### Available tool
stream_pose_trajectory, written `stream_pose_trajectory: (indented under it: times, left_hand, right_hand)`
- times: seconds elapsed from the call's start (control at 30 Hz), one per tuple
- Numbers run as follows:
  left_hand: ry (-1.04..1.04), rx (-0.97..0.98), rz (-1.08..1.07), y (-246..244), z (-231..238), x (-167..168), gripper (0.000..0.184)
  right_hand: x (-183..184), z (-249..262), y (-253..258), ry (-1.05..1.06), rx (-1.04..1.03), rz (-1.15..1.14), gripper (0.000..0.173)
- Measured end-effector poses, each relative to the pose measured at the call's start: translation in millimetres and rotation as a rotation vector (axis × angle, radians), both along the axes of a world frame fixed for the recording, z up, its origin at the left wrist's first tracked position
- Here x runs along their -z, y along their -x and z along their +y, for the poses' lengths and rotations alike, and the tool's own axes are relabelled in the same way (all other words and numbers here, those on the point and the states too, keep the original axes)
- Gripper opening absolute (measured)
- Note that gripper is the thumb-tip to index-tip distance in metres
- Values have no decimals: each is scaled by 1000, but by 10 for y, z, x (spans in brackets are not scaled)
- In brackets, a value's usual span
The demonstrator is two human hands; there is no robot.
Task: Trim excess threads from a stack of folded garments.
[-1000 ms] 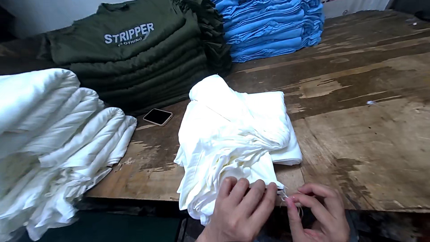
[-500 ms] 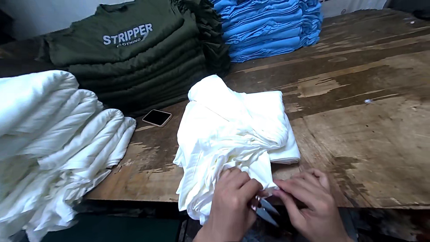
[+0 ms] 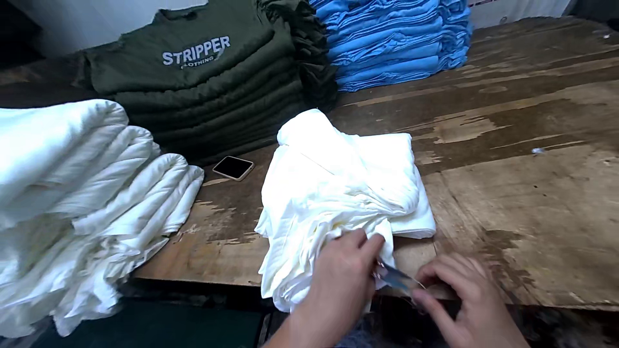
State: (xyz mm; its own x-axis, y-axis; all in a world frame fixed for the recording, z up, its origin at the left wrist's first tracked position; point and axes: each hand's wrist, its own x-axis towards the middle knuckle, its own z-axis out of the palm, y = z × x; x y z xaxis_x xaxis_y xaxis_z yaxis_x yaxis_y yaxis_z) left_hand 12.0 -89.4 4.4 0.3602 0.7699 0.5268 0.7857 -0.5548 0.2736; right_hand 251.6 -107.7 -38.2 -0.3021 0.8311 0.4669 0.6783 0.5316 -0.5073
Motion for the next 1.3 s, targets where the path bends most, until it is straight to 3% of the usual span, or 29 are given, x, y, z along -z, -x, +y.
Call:
stream_pose_trajectory:
  times: [0.1, 0.17, 0.23, 0.3, 0.4, 0.5, 0.6, 0.67, 0.77, 0.87, 0.97, 1.03, 1.1, 1.17, 1.27, 1.3]
  left_hand:
    - [-29, 80, -193, 478, 224, -72, 26]
    - [-83, 6, -255, 663, 294, -123, 18]
    - [-41, -108, -252, 626, 258, -128, 12]
    - [25, -185, -169, 416, 176, -110, 21]
    - [29, -264, 0, 216, 183, -102, 9]
    - [-214, -365, -25, 381, 332, -124, 13]
    - [-465, -213, -1, 596, 423, 144, 10]
    - [-384, -169, -4, 610, 316, 301, 14]
    - [-22, -263, -109, 538, 52, 188, 23]
    - [141, -390, -183, 475, -29, 63, 27]
    - [-134, -376, -201, 359, 53, 189, 24]
    - [-204, -308, -200, 365, 80, 300, 18]
    - [-168, -256, -188, 424, 35, 342, 18]
    - [-117, -231, -169, 494, -23, 350, 20]
    - [-18, -190, -97, 514, -133, 271, 25]
    - [13, -162, -70, 484, -177, 235, 29]
  right_hand:
    - [64, -11, 91, -33, -40, -115, 50]
    - [104, -14, 183, -51, -43, -62, 45]
    - [106, 17, 316, -69, -31, -16, 51]
    - [145, 80, 485, -117, -37, -11, 55]
    - [255, 135, 647, -174, -165, 39, 21]
    - [72, 82, 446, -87, -371, 39, 19]
    - [-255, -23, 26, 114, -351, -195, 14]
    - [-389, -55, -176, 251, -392, -314, 10]
    - [-485, -96, -261, 372, -465, -367, 14]
    - [-440, -154, 39, 105, -347, -298, 32]
    - [-255, -73, 477, -218, -199, -140, 42]
    - [-48, 50, 637, -342, -80, -105, 37]
    - [110, 170, 590, -390, -82, -28, 16]
    - [60, 163, 363, -273, -158, 23, 18]
    - [-326, 19, -40, 193, -182, -81, 10]
    - [-397, 17, -129, 318, -161, -147, 30]
